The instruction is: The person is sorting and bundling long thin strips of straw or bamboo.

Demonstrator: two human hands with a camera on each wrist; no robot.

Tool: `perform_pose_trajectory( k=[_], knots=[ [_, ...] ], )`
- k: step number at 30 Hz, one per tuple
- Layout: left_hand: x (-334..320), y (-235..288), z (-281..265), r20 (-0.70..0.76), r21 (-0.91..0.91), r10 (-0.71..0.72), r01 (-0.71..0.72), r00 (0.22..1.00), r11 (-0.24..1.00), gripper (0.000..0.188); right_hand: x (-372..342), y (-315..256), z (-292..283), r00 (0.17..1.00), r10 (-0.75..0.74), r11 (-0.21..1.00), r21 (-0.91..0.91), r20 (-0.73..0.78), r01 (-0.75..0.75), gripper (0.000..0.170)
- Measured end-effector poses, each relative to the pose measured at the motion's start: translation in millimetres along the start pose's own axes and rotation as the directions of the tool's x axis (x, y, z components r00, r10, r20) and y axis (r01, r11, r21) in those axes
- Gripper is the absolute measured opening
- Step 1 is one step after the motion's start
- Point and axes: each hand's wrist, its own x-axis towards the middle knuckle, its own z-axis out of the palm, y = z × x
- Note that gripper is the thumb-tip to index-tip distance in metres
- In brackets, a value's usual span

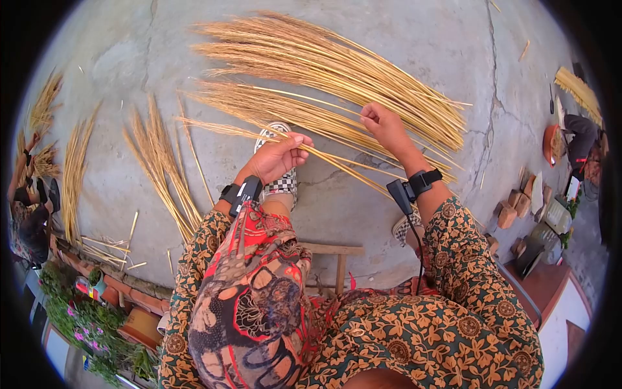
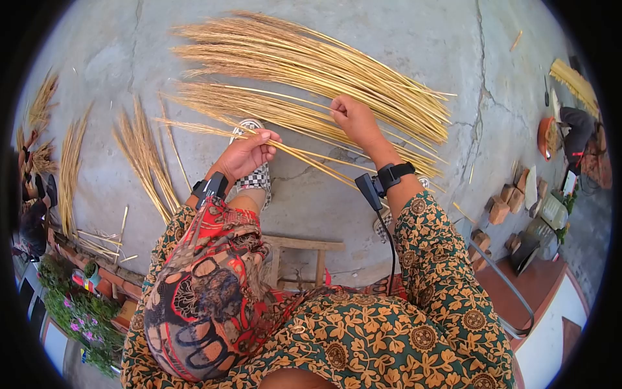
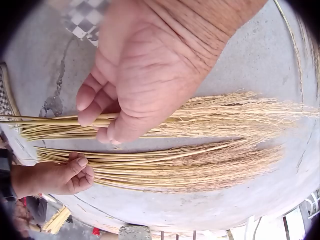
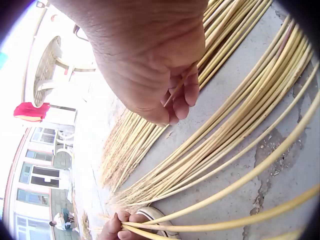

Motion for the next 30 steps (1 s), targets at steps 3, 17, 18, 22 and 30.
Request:
perform_pose_trajectory(
  k=[3, 17, 18, 22, 30],
  knots=[
    [0.9, -0.3, 0.5, 0.004, -0.003, 0.0, 0.0, 1.0, 1.0, 0.02, -6.4, 12.8, -3.3, 0.993, 0.085, 0.963, 0.248, 0.082, -0.103, 0.012],
    [-0.3, 0.1, 2.8, -0.021, -0.061, 0.055, -0.057, 0.998, 0.997, 0.03, -24.3, 13.4, -16.7, 0.912, 0.091, 0.996, -0.016, 0.4, -0.092, 0.014],
    [0.2, -0.7, 1.0, -0.023, -0.057, 0.045, -0.047, 0.999, 0.997, 0.029, -20.2, 3.4, -18.8, 0.944, 0.057, 0.99, -0.138, 0.324, -0.013, 0.015],
    [-0.5, -0.2, 2.2, -0.032, -0.026, 0.028, -0.029, 0.999, 0.999, 0.024, 12.2, -22.0, -12.1, 0.953, -0.26, 0.926, -0.32, -0.153, 0.201, 0.018],
    [-3.6, 3.2, 10.9, -0.055, -0.037, 0.021, -0.023, 0.998, 0.999, 0.023, 14.0, -14.6, 13.7, 0.941, -0.205, 0.84, -0.541, -0.27, 0.028, 0.014]
  ],
)
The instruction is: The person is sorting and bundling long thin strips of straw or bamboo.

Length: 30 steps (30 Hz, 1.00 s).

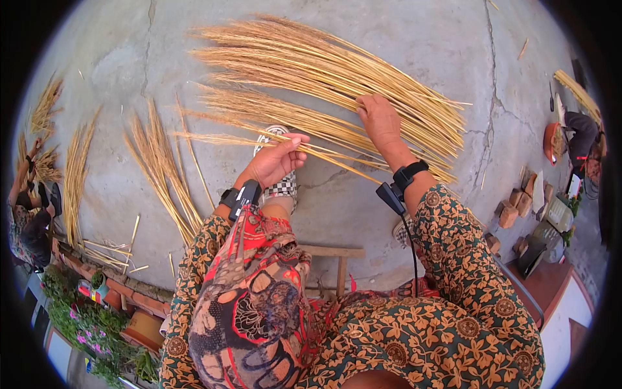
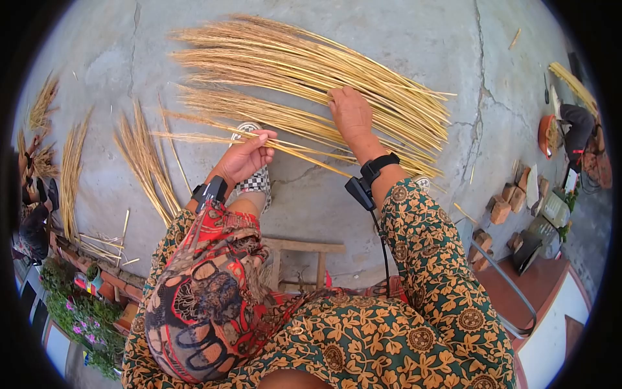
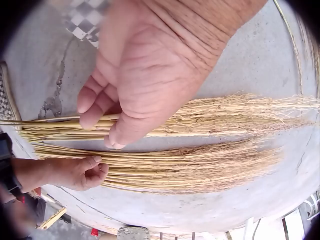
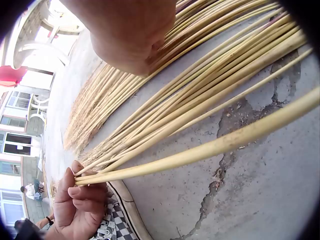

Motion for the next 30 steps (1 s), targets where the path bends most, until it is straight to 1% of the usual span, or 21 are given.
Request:
perform_pose_trajectory(
  k=[4, 6, 9, 12, 15, 18, 21, 24, 28, 30],
  knots=[
    [2.6, -1.4, -6.5, 0.037, 0.001, -0.021, 0.021, 0.999, 1.0, 0.023, -7.6, 4.7, 1.1, 0.99, -0.128, 0.992, 0.012, 0.053, 0.128, 0.012],
    [2.7, -1.6, -6.6, 0.037, -0.002, -0.008, 0.008, 0.999, 1.0, 0.023, -18.3, 6.7, 4.6, 0.981, -0.182, 0.983, 0.038, 0.068, 0.18, 0.011],
    [1.9, -1.9, -4.2, 0.036, 0.0, -0.006, 0.006, 0.999, 1.0, 0.022, -32.1, 11.3, 6.8, 0.955, -0.239, 0.97, 0.009, 0.178, 0.241, 0.01],
    [2.0, -1.6, -4.3, 0.042, 0.002, -0.008, 0.008, 0.999, 1.0, 0.02, -31.1, 7.4, 0.0, 0.97, -0.234, 0.966, 0.125, 0.072, 0.224, 0.01],
    [2.7, -1.2, -3.6, 0.049, -0.001, -0.008, 0.008, 0.999, 1.0, 0.02, -9.4, 2.9, -9.2, 0.994, -0.111, 0.99, 0.084, -0.006, 0.111, 0.011],
    [0.7, -0.6, -2.7, 0.04, -0.006, -0.007, 0.007, 0.999, 1.0, 0.02, 9.8, 7.3, -8.2, 0.982, -0.107, 0.994, 0.017, -0.154, 0.111, 0.01],
    [0.2, -0.8, -2.7, 0.045, -0.015, -0.01, 0.01, 0.999, 1.0, 0.02, 8.8, 11.9, -2.5, 0.994, -0.08, 0.996, -0.048, -0.068, 0.077, 0.008],
    [1.2, -1.1, -1.3, 0.05, -0.029, 0.002, -0.001, 0.999, 1.0, 0.019, 3.5, 16.3, -1.0, 0.996, -0.076, 0.997, -0.028, -0.046, 0.075, 0.008],
    [1.0, -1.1, -3.2, 0.03, -0.034, -0.007, 0.008, 1.0, 0.999, 0.017, 0.2, 20.3, -7.1, 0.986, -0.132, 0.991, 0.015, -0.105, 0.135, 0.007],
    [1.7, -1.1, -4.6, 0.051, -0.031, -0.005, 0.006, 0.999, 0.999, 0.016, -4.6, 22.7, -13.9, 0.979, -0.146, 0.988, 0.029, -0.14, 0.152, 0.007]
  ],
)
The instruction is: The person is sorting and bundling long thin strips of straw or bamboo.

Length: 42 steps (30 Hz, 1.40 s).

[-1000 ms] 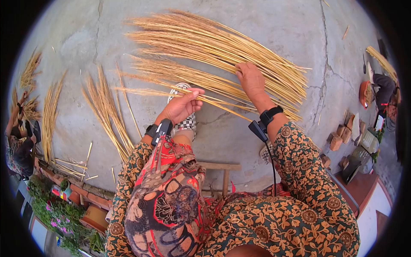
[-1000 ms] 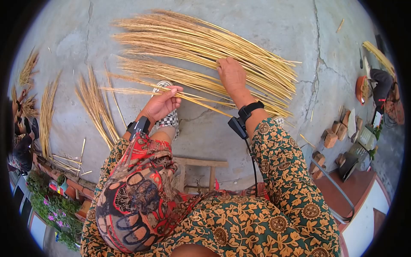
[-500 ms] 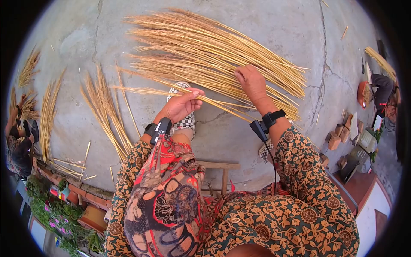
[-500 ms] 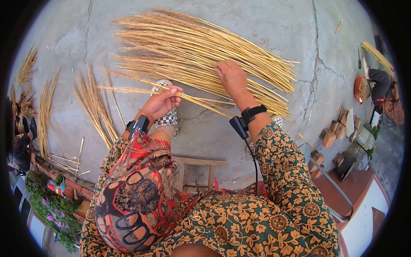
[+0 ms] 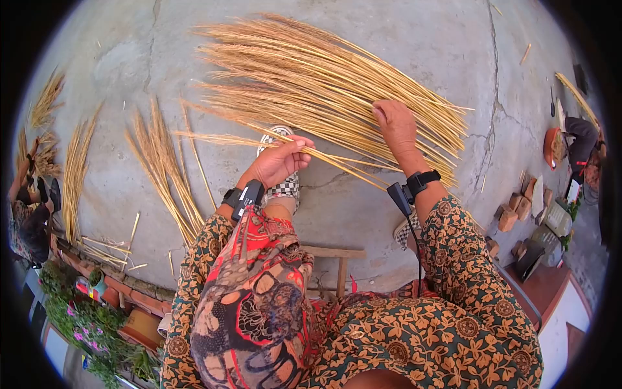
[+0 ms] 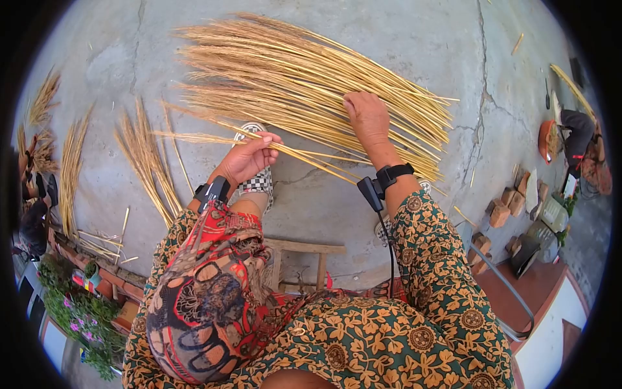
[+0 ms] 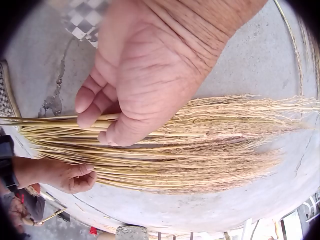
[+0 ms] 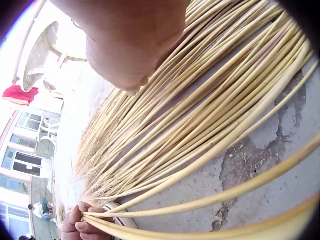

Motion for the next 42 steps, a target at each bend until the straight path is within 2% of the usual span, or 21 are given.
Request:
perform_pose_trajectory(
  k=[3, 6, 9, 12, 15, 19, 22, 25, 28, 31, 34, 40, 42],
  knots=[
    [0.3, 0.2, -0.9, 0.014, 0.004, 0.001, -0.001, 1.0, 1.0, 0.015, -10.3, 0.5, -6.0, 0.995, 0.097, 0.985, 0.144, 0.009, -0.098, 0.01],
    [0.9, 0.2, -2.2, 0.02, 0.008, 0.004, -0.005, 1.0, 1.0, 0.016, -20.5, 4.3, -7.5, 0.996, 0.065, 0.967, 0.243, 0.064, -0.079, 0.013],
    [-0.3, -0.3, -1.9, 0.002, 0.014, 0.005, -0.005, 1.0, 1.0, 0.02, -27.2, -0.3, -11.2, 0.981, 0.123, 0.902, 0.396, 0.147, -0.173, 0.012],
    [-0.7, 0.1, -0.9, -0.007, 0.002, 0.013, -0.013, 1.0, 1.0, 0.029, -31.3, -9.6, -15.4, 0.951, 0.059, 0.879, 0.435, 0.303, -0.193, 0.013],
    [-0.1, -0.8, 0.1, -0.018, -0.006, 0.029, -0.029, 0.999, 1.0, 0.036, -34.9, -17.5, -19.4, 0.82, 0.014, 0.881, 0.38, 0.572, -0.281, 0.014],
    [1.3, -3.0, -3.3, -0.048, -0.012, 0.032, -0.033, 0.998, 0.999, 0.036, -35.2, -14.5, -14.2, 0.766, -0.055, 0.87, 0.407, 0.641, -0.279, 0.017],
    [0.1, -1.4, -1.3, -0.006, -0.016, 0.036, -0.036, 0.999, 0.999, 0.03, -25.5, -10.1, -14.4, 0.676, -0.113, 0.875, 0.396, 0.728, -0.28, 0.018],
    [0.1, -0.7, 0.4, -0.014, -0.022, 0.042, -0.043, 0.999, 0.999, 0.023, -11.7, -13.2, -16.7, 0.674, -0.116, 0.885, 0.384, 0.729, -0.263, 0.021],
    [-0.1, -1.7, 1.1, -0.045, -0.022, 0.038, -0.039, 0.998, 0.999, 0.019, 6.3, -23.9, -18.2, 0.907, 0.033, 0.936, 0.306, 0.42, -0.176, 0.026],
    [-1.1, -0.6, 4.7, -0.082, 0.03, 0.022, -0.019, 0.996, 0.999, 0.018, 6.3, -20.9, 3.8, 0.968, -0.085, 0.989, 0.135, 0.234, 0.054, 0.027],
    [-2.5, 0.8, 6.7, -0.067, 0.048, 0.002, 0.001, 0.998, 0.999, 0.019, -12.1, -29.7, 14.3, 0.868, -0.282, 0.956, 0.193, 0.41, 0.22, 0.03],
    [-2.9, 1.2, 6.6, -0.039, 0.049, -0.003, 0.004, 0.999, 0.999, 0.019, -18.1, -29.3, 11.1, 0.883, -0.228, 0.969, 0.188, 0.41, 0.163, 0.03],
    [-2.7, 1.5, 6.1, -0.029, 0.051, -0.003, 0.005, 1.0, 0.999, 0.019, -11.4, -26.5, 10.5, 0.9, -0.252, 0.96, 0.206, 0.356, 0.187, 0.026]
  ],
)
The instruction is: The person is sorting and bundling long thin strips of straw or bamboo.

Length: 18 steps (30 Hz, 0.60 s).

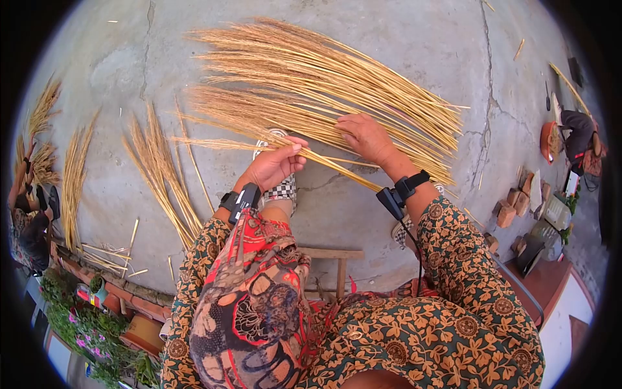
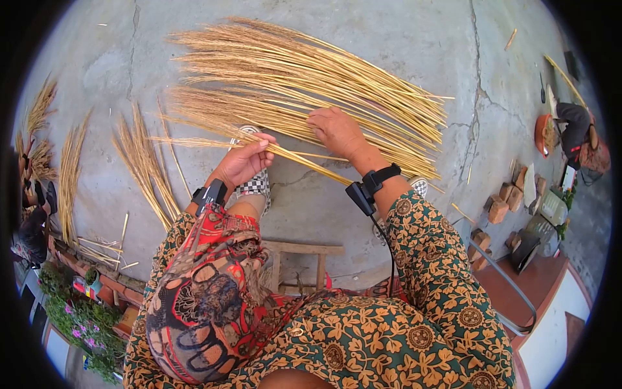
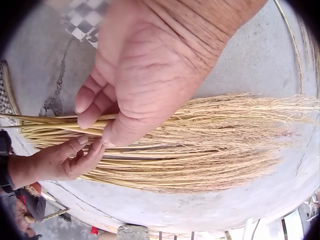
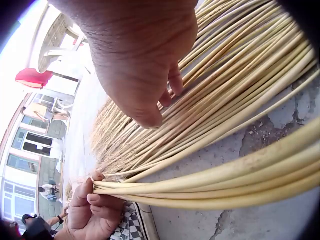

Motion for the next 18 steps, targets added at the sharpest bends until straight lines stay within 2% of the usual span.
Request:
perform_pose_trajectory(
  k=[1, 4, 7, 10, 16, 18],
  knots=[
    [0.2, 0.1, -0.5, 0.005, 0.001, 0.001, -0.001, 1.0, 1.0, 0.019, 3.1, 1.8, -1.5, 1.0, -0.016, 1.0, 0.003, -0.026, 0.016, 0.025],
    [-0.5, 0.2, -0.8, 0.007, -0.001, 0.003, -0.003, 1.0, 1.0, 0.018, 12.7, 3.0, -7.6, 0.98, 0.16, 0.987, 0.052, -0.122, -0.154, 0.019],
    [-0.2, 0.0, -0.1, 0.01, -0.006, 0.012, -0.012, 1.0, 1.0, 0.018, 23.2, 6.2, -12.9, 0.942, 0.214, 0.966, -0.084, -0.259, -0.243, 0.017],
    [-1.1, -0.1, 0.7, 0.007, -0.017, 0.003, -0.002, 1.0, 1.0, 0.018, 26.9, 12.1, -7.1, 0.927, 0.252, 0.941, -0.152, -0.278, -0.301, 0.016],
    [-0.5, -0.2, -0.2, 0.01, -0.022, 0.006, -0.006, 1.0, 1.0, 0.018, 23.5, 16.2, 0.1, 0.931, 0.256, 0.932, -0.19, -0.261, -0.31, 0.009],
    [0.5, -0.5, -1.2, 0.016, -0.024, 0.016, -0.015, 1.0, 1.0, 0.017, 22.2, 17.4, -3.7, 0.939, 0.206, 0.95, -0.176, -0.274, -0.259, 0.008]
  ],
)
